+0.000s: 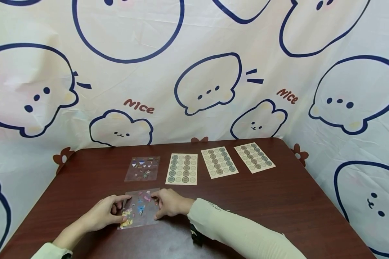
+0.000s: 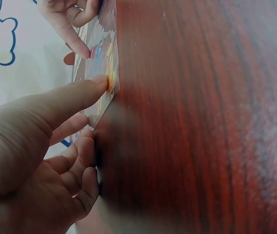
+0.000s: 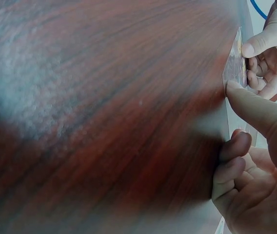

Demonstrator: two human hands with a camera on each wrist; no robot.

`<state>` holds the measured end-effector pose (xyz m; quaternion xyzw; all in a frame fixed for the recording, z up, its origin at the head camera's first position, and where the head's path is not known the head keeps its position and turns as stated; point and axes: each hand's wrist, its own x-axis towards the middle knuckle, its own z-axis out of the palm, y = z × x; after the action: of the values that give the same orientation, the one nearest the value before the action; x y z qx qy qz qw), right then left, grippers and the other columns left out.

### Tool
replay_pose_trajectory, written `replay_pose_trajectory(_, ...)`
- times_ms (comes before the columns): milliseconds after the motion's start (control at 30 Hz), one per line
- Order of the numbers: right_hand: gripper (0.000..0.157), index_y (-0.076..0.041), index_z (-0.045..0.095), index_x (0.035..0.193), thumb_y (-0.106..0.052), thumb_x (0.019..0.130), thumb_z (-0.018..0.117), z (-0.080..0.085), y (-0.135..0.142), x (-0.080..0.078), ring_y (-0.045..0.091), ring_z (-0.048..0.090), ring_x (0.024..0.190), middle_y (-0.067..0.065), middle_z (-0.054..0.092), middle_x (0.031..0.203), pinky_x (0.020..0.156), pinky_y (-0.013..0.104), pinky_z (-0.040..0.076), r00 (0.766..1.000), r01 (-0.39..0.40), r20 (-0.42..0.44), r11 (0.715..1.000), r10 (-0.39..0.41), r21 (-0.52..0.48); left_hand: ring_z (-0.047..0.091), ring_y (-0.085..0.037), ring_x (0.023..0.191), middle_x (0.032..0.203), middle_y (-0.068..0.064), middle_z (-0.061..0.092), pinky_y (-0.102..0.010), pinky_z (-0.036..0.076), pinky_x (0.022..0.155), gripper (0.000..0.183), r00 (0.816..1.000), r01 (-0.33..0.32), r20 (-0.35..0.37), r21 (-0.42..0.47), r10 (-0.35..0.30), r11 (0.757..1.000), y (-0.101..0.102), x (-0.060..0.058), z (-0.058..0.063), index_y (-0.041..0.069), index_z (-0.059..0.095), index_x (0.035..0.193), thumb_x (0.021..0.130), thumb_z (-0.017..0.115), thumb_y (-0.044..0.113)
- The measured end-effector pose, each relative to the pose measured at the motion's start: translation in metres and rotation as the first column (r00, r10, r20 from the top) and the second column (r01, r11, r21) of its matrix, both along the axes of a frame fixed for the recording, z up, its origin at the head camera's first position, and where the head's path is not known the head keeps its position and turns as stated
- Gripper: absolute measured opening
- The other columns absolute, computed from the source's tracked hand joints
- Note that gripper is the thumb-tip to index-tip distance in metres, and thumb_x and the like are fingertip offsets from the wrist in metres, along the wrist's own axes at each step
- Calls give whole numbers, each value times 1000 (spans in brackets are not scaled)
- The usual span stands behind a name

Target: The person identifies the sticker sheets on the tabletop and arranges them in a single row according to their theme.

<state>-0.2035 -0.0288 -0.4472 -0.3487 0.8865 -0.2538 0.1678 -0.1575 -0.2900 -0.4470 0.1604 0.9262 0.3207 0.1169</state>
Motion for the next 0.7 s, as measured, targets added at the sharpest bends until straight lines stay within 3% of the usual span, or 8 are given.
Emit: replay_pose_trajectory(700,71,-9,60,138,-16,74,90,2,0,1,-5,48,54,-11,53,60,69,8,42,1000,15,7,1000,-15,-1,41,-6,65,88,-3,47,-25,33,58,67,999,-22,32,-6,22,1000,1,-2,2,0,58,138,80,85,21)
